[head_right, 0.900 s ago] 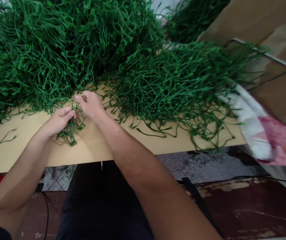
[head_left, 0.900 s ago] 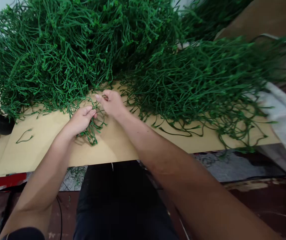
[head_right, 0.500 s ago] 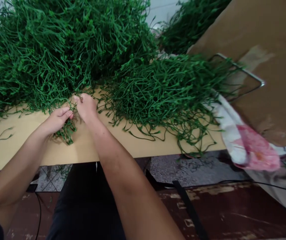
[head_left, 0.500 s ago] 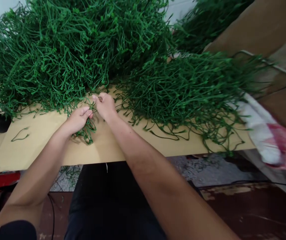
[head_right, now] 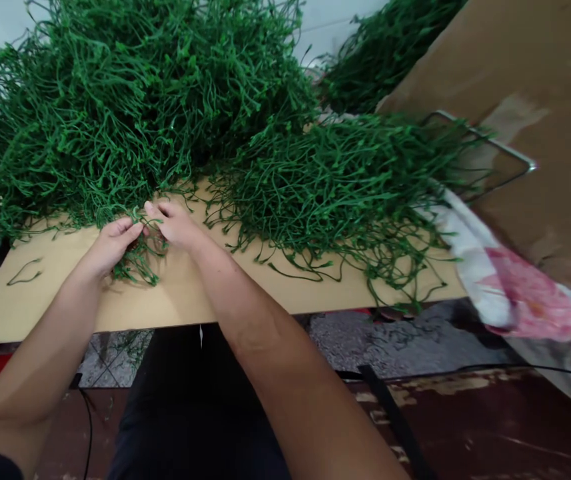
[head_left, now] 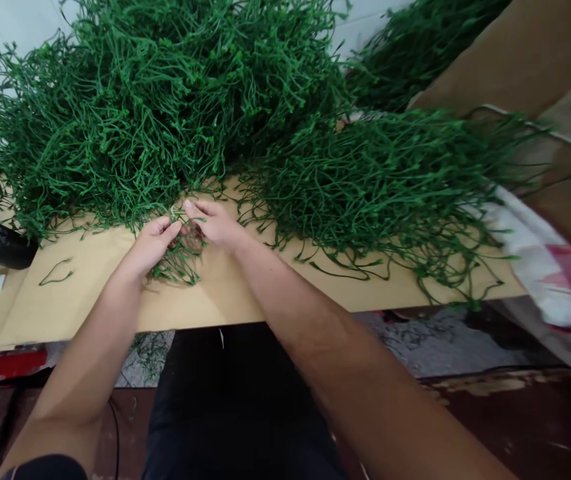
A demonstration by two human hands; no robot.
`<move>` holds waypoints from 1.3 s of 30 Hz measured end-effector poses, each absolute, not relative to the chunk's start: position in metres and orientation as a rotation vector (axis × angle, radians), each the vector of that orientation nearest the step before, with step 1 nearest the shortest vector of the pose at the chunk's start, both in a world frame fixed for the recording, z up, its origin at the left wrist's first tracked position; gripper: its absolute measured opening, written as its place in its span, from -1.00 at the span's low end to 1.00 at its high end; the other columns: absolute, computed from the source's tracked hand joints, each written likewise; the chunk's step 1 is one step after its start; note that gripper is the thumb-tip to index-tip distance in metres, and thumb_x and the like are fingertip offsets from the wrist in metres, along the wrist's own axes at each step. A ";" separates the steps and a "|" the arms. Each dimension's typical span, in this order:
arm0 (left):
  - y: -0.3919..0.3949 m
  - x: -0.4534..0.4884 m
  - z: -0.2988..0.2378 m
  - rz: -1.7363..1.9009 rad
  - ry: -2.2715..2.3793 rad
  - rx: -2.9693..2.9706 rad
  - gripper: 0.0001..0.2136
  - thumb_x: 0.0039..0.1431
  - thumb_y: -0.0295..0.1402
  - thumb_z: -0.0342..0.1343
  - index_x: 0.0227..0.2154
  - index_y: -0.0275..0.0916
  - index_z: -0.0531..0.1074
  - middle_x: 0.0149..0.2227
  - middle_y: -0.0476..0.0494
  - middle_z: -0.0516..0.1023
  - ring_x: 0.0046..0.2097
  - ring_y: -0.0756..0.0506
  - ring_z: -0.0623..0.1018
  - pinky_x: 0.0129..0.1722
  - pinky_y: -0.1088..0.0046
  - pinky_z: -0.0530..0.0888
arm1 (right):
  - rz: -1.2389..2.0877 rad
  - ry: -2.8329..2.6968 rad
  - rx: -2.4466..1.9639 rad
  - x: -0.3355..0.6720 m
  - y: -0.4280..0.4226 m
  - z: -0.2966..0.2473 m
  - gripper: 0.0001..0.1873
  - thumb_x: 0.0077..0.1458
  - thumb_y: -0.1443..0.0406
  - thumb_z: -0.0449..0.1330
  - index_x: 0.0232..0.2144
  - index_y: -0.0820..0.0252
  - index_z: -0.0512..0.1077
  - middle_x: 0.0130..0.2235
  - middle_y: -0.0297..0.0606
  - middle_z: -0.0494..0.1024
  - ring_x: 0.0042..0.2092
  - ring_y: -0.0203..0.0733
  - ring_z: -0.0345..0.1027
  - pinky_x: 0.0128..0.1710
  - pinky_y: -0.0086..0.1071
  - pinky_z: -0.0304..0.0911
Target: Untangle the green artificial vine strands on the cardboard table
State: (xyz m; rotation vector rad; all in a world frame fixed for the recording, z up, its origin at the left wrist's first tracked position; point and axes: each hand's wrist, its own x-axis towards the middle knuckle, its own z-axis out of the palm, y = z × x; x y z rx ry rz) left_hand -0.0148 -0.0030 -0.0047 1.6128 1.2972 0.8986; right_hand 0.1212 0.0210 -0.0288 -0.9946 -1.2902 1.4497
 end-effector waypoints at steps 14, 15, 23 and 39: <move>-0.001 -0.021 -0.010 0.883 1.158 1.646 -0.70 0.01 -0.19 0.09 -0.64 -0.26 0.20 -0.62 0.08 0.14 -0.52 0.08 0.16 -0.49 0.53 0.12 | 1.323 -1.679 -0.933 0.124 0.018 -0.026 -0.63 0.13 0.17 0.10 -0.61 0.20 0.12 -0.61 -0.51 0.09 -0.54 -0.46 -0.04 -0.50 -0.48 -0.06; -0.001 -0.021 -0.009 0.894 1.157 1.626 -0.70 0.01 -0.19 0.10 -0.65 -0.26 0.21 -0.63 0.08 0.14 -0.53 0.08 0.15 -0.49 0.53 0.12 | 1.304 -1.715 -0.922 0.124 0.018 -0.026 -0.65 0.15 0.19 0.07 -0.60 0.20 0.14 -0.61 -0.50 0.08 -0.54 -0.45 -0.05 -0.49 -0.47 -0.06; -0.006 -0.019 -0.004 0.850 1.107 1.624 -0.77 0.01 -0.24 0.09 -0.60 -0.29 0.39 -0.61 0.03 0.31 -0.52 0.07 0.24 -0.49 0.52 0.16 | 0.768 -1.893 -1.239 0.124 0.017 -0.022 -0.67 0.19 0.32 -0.04 -0.61 0.18 0.08 -0.57 -0.44 0.10 -0.48 -0.38 -0.06 -0.40 -0.42 -0.12; 0.001 -0.024 -0.003 1.048 1.096 1.392 -0.74 -0.06 -0.22 0.17 -0.67 -0.29 0.34 -0.62 0.00 0.32 -0.53 0.06 0.27 -0.51 0.53 0.18 | 1.011 -1.784 -0.988 0.125 0.022 -0.025 -0.56 0.21 0.13 -0.07 -0.66 0.17 0.02 -0.60 -0.47 0.00 -0.51 -0.43 -0.09 -0.47 -0.46 -0.09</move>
